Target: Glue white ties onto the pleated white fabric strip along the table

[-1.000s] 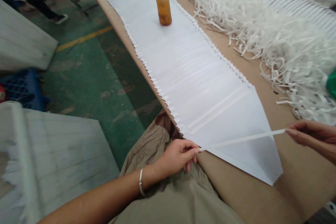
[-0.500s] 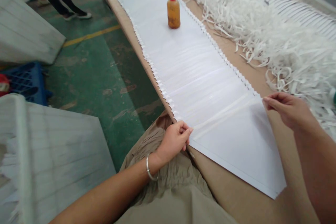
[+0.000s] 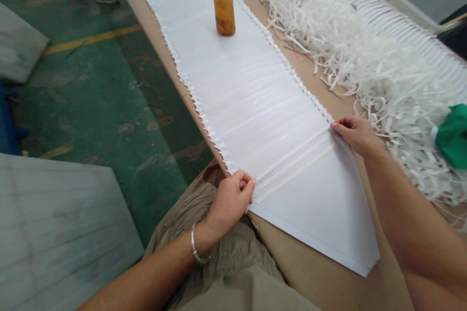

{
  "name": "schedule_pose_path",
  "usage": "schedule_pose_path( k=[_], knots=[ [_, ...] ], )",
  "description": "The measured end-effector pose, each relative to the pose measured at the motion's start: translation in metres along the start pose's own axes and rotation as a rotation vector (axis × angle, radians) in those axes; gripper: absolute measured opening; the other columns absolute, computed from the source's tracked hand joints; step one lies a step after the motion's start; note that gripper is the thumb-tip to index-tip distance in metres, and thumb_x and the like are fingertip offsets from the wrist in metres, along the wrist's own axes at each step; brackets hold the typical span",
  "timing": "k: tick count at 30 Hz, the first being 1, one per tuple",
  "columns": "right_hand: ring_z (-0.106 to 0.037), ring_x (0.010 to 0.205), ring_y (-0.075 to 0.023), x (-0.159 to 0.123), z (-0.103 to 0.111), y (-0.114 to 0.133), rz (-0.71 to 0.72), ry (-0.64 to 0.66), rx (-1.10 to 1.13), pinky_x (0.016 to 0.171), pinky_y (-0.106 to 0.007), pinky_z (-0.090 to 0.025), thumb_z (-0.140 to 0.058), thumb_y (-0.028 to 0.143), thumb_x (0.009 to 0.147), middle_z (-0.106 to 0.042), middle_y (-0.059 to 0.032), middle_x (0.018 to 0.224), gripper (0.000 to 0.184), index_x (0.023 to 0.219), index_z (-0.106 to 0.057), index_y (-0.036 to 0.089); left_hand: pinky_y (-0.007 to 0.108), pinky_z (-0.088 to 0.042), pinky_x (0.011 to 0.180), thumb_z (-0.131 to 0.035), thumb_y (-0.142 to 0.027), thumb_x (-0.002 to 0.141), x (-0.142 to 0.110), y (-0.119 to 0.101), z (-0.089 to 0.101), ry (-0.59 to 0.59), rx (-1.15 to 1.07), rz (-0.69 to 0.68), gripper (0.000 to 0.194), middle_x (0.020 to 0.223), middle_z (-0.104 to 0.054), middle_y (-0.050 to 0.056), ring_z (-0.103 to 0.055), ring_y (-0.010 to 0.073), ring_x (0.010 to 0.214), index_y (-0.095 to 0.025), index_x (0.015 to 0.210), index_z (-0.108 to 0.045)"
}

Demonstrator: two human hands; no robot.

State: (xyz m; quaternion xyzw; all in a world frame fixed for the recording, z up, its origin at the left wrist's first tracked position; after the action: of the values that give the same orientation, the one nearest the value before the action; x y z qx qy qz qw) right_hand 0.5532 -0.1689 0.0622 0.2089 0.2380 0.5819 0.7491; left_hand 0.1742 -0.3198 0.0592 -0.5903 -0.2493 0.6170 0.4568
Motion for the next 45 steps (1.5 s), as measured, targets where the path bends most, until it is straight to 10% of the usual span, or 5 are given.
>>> schedule_pose_path(
  k=[45],
  knots=[
    [-0.05,0.063,-0.0141,0.007,-0.011,-0.004,0.034,-0.035,-0.116,0.062,-0.028,-0.037,-0.07,0.038,0.076,-0.062,0.0,0.067,0.02,0.078,-0.067,0.018,0.021,-0.029,0.044,-0.055,-0.029,0.091,0.005,-0.005,-0.001,-0.048,0.313,-0.024,0.018,0.053,-0.056,-0.004,-0.049,0.0115,0.038,-0.022,0.076,-0.05]
  ],
)
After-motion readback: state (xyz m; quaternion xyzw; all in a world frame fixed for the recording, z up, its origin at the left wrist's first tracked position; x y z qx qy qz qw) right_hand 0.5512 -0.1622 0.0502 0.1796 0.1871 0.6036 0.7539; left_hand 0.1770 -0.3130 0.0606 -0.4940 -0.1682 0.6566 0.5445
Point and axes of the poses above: each hand's wrist, its own x-axis towards the middle knuckle, its own z-axis out of the back of the hand, y = z × x, the point moved 2 cm from there along x, towards the middle knuckle
